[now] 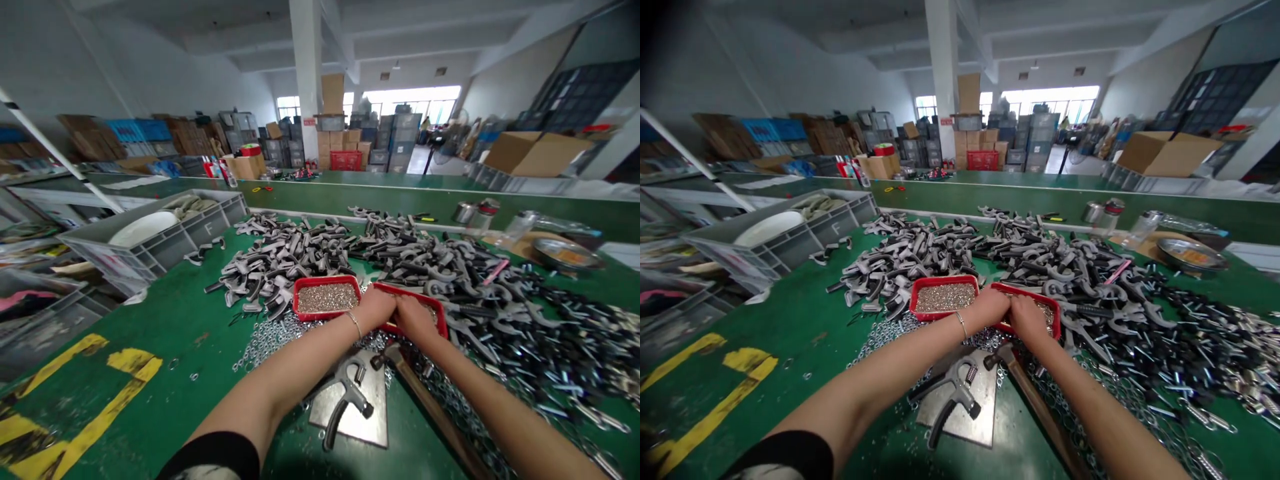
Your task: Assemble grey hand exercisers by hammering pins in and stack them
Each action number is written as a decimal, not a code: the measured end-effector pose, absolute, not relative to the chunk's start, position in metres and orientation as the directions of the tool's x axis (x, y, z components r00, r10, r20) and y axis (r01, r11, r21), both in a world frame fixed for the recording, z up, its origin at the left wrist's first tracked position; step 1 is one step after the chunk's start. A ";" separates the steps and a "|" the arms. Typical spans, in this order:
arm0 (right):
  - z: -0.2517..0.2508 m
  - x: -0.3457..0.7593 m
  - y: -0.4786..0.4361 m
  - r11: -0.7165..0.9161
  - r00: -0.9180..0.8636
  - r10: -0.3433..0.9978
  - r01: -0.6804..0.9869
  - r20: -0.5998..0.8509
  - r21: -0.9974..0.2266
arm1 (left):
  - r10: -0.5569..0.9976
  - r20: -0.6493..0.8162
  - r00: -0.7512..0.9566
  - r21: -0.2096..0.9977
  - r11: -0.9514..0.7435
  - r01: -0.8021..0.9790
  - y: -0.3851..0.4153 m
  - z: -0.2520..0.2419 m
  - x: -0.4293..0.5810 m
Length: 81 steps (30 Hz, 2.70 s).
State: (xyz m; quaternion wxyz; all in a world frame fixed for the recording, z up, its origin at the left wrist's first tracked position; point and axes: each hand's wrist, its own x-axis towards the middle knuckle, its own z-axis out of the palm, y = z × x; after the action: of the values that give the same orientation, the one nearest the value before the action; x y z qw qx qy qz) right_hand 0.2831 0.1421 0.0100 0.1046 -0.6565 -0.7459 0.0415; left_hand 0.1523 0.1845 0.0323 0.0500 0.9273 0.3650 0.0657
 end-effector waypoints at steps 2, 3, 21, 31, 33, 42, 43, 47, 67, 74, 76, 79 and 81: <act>0.007 0.285 0.142 0.126 -0.098 0.988 0.962 0.123 -0.243 | 0.711 0.099 0.696 0.190 -0.700 0.688 0.182 0.030 0.149; 0.008 0.285 0.142 0.121 -0.086 0.987 0.956 0.139 -0.269 | 0.727 0.114 0.677 0.224 -0.683 0.695 0.180 0.030 0.146; 0.006 0.237 0.042 0.395 -0.371 0.916 0.775 0.151 -0.494 | 0.954 -0.167 0.248 0.971 0.203 -0.126 0.062 0.019 -0.009; 0.008 0.225 0.039 0.460 -0.420 0.885 0.855 0.200 -0.240 | 0.971 -0.144 0.190 0.987 0.126 0.104 0.026 0.016 -0.045; 0.006 0.220 0.038 0.506 -0.472 0.858 0.847 0.203 -0.166 | 0.964 -0.175 0.200 0.983 0.159 0.095 0.025 0.019 -0.035; 0.021 0.257 0.013 0.372 -0.380 0.891 0.925 0.248 0.080 | 0.937 0.058 0.345 0.704 -0.284 0.651 0.030 0.016 0.011; 0.019 0.268 0.006 0.316 -0.341 0.914 0.938 0.221 0.139 | 0.935 0.056 0.351 0.667 -0.296 0.683 0.031 0.014 0.012; 0.005 0.300 -0.014 0.287 -0.303 0.948 0.945 0.092 0.157 | 0.901 0.114 0.419 0.469 -0.420 0.777 0.032 0.009 0.016; 0.053 0.239 -0.036 0.251 -0.302 0.950 0.889 -0.078 -0.384 | 0.951 0.096 0.293 0.541 -0.297 0.787 -0.011 0.000 0.024; 0.029 0.268 -0.058 0.012 -0.244 0.941 0.715 -0.233 -0.699 | 0.949 0.083 0.305 0.632 -0.287 0.720 -0.003 0.010 0.022; 0.024 0.287 -0.071 -0.111 -0.160 0.937 0.706 -0.310 -0.700 | 0.944 0.010 0.330 0.710 -0.239 0.663 0.004 0.018 0.017; 0.020 0.310 -0.075 -0.061 -0.142 0.952 0.781 -0.271 -0.622 | 0.912 -0.204 0.355 0.882 0.014 0.471 0.016 0.025 0.010; 0.020 0.316 -0.061 0.072 -0.152 0.981 0.861 -0.120 -0.504 | 0.924 -0.219 0.312 0.903 0.071 0.423 0.023 0.025 0.004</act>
State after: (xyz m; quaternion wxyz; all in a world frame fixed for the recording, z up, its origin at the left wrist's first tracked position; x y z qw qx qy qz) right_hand 0.3159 -0.0610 0.0198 0.1268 -0.6386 -0.7209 0.2373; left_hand 0.0044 0.0228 0.0254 0.5036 0.6344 0.5311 0.2488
